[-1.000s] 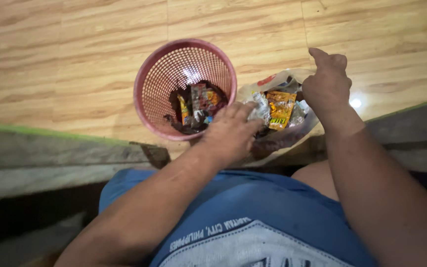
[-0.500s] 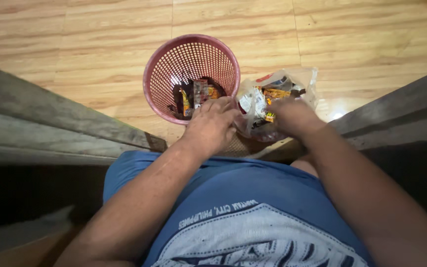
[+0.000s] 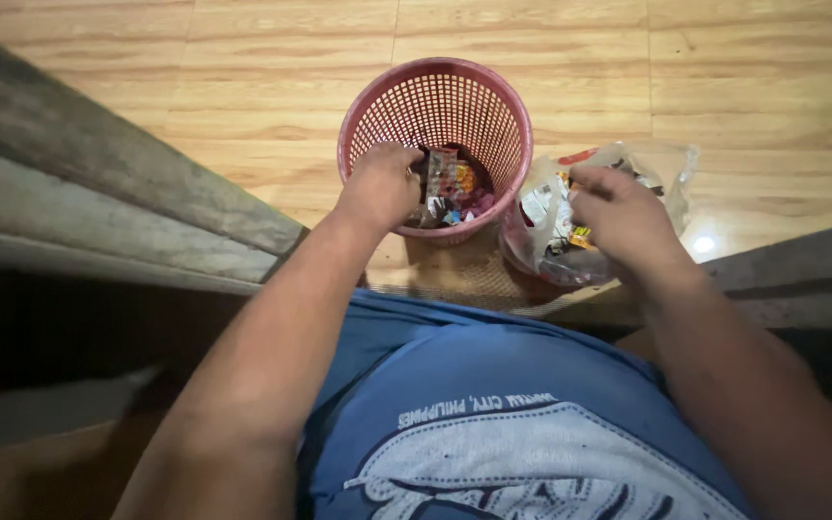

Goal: The person transfers small snack packets from a pink plastic basket into a clear plastic bag. They handle the packets one at a time, picking them up from the basket and placing them into the bag until the basket is empty.

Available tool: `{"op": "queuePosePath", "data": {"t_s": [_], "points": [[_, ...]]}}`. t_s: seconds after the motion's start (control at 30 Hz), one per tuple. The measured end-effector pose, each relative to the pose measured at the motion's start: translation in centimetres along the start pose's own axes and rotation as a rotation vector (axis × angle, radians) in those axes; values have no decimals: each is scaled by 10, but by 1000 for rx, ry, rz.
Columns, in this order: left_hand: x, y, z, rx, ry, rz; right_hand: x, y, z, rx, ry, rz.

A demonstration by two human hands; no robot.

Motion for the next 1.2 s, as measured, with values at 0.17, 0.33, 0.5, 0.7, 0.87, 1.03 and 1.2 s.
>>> {"op": "queuePosePath", "data": {"t_s": [0.17,0.33,0.5,0.7,0.87,1.03,1.2], "points": [[-22,38,16,334,-20,296,-8,6,-19,299,-173,-115],[-65,62,32,431,64,561,3,28,-21,362,-397,-64],[-133,84,72,323,274,801,26,39,-14,352,-370,-164],[-194,97,99,167,414,1019,47,40,-15,200,-251,-264],[-188,93,91,436,329,902,52,41,-15,190,-270,-254],[-150,97,68,292,331,790,53,42,-15,199,-231,-253],[-81,92,28,371,47,493,55,43,-17,218,-266,-243]]}}
Point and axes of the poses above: each hand's wrist, its own y-axis towards the middle knuckle, its own x-axis out of the back of the hand, z = x × y, the point moved 1 cm from there along y, towards the middle knuckle, and after that the axes turned 1 degree about x, right-handed, at the moved point
